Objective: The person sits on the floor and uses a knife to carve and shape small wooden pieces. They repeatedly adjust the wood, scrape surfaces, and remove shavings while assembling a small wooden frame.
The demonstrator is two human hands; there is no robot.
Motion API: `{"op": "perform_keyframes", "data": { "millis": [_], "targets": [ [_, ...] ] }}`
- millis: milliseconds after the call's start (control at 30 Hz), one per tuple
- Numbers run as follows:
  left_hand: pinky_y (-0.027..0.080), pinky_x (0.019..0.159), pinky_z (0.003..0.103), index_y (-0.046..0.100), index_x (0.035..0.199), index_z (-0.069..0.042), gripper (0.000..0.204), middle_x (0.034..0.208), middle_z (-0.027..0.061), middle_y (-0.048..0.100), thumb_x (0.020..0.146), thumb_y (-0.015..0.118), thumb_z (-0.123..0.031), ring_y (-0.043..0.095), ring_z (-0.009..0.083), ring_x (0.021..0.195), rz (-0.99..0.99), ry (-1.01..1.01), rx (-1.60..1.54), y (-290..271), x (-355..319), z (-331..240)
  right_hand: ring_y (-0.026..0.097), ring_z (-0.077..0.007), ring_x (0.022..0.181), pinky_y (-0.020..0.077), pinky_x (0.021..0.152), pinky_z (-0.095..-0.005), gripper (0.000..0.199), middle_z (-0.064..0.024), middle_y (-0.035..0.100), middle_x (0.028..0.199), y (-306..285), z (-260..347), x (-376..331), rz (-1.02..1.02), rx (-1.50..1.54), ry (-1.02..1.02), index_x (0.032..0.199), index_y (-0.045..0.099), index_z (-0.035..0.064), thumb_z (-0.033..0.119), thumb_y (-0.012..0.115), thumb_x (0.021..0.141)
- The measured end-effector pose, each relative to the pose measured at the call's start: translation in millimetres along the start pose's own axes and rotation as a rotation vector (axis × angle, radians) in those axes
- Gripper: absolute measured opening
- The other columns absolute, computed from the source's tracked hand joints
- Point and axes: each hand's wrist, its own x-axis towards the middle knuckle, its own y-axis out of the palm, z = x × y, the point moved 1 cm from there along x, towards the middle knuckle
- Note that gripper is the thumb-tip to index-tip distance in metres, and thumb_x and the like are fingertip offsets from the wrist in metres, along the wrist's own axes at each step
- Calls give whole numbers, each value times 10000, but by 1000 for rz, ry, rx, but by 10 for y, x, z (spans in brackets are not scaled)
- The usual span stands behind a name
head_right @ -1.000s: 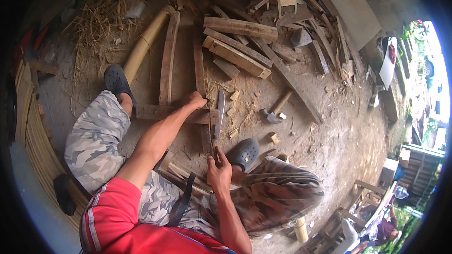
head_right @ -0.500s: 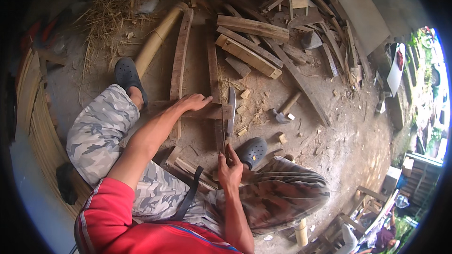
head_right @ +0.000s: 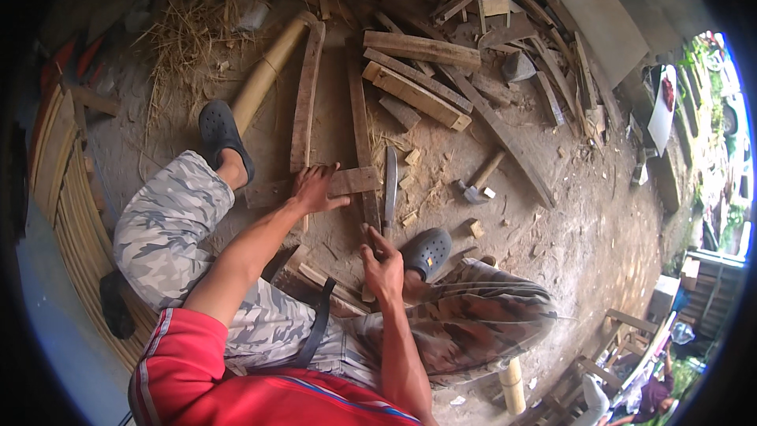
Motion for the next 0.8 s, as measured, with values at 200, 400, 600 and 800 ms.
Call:
{"op": "perform_keyframes", "data": {
  "millis": [200, 400, 600, 800],
  "targets": [
    [427, 976, 456, 467, 1305, -56, 770, 1193, 133, 565, 700, 835, -356, 538, 311, 1157, 57, 49, -5, 111, 23, 141, 661, -248, 1107, 490, 952, -336, 481, -178, 660, 1259, -3, 4, -58, -60, 66, -8, 1367, 569, 57, 168, 648, 906],
    [398, 1050, 469, 418, 1428, -72, 854, 1293, 153, 529, 721, 816, -336, 485, 323, 1240, 165, 38, 19, 82, 9, 255, 623, -91, 829, 487, 762, -242, 499, -111, 719, 1058, -170, -48, -57, -142, -37, 7, 1381, 567, 62, 190, 635, 903],
    [301, 1118, 515, 377, 1463, -74, 862, 1385, 178, 468, 762, 784, -366, 419, 340, 1319, 239, -28, 7, 48, 46, 235, 654, -209, 1067, 486, 936, -319, 502, -174, 670, 1233, -146, 83, -162, -99, -29, -57, 1379, 566, 66, 192, 635, 898],
    [141, 1172, 558, 264, 1526, -78, 896, 1516, 198, 315, 853, 671, -506, 255, 362, 1428, 374, -196, 310, 56, 90, -40, 619, -317, 1196, 459, 1016, -347, 565, -235, 624, 1284, -255, 278, -420, -21, -26, 29, 1400, 517, 30, 172, 600, 860]
  ]
}}
